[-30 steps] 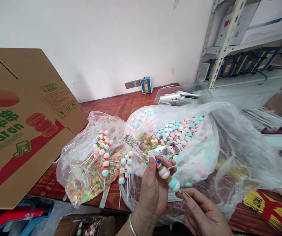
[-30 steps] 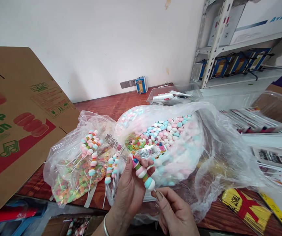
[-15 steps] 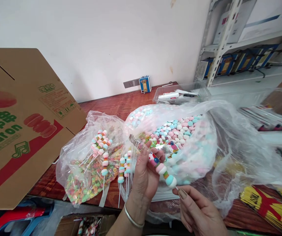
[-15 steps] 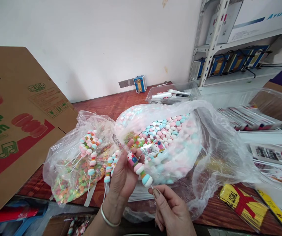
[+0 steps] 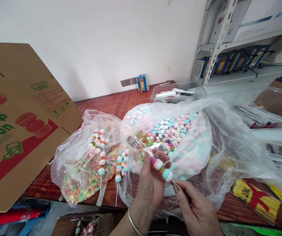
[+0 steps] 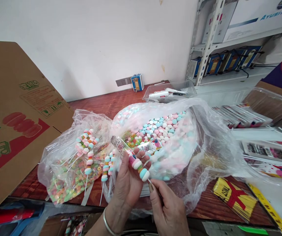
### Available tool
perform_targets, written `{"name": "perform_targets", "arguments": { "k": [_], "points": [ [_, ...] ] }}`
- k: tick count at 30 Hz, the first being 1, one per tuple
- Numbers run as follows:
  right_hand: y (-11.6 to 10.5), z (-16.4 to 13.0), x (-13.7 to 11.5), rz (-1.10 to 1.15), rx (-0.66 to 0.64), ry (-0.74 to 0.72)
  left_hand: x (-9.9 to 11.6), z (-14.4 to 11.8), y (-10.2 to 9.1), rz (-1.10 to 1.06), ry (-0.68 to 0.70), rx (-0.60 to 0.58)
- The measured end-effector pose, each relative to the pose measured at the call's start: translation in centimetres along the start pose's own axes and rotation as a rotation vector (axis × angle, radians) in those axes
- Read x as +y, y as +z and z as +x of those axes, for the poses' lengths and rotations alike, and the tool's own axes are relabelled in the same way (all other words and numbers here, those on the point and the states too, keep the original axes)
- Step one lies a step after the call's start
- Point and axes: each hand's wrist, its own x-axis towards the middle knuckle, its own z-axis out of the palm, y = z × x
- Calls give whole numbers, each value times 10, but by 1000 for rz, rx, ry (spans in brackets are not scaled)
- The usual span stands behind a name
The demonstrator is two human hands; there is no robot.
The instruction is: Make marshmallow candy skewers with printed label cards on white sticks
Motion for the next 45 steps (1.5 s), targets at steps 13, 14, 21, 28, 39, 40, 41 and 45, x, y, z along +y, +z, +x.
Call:
{"name": "perform_targets", "arguments": {
  "k": [13,14,21,28,39,40,41,45],
  "points": [
    [-7,-2,7,-60,-44,-117,9,9,2,3,160,-27],
    [-7,-1,5,24,-87,-27,9,9,2,-10,147,-34],
    [-4,1,0,827,-330,724,6,6,3,-39,58,-114],
    [-2,5,3,291,-100,315,-6,3,3,74,37,-140],
    [-12,6,-1,144,-144,110,26,22,1,-100,42,-65],
    [-12,6,-1,147,-146,101,26,22,3,-113,42,-47],
    [-11,5,0,126,-132,71,26,23,4,-120,39,-27],
    [-7,-2,9,-136,43,-283,23,22,10,-145,29,34]
  ]
}}
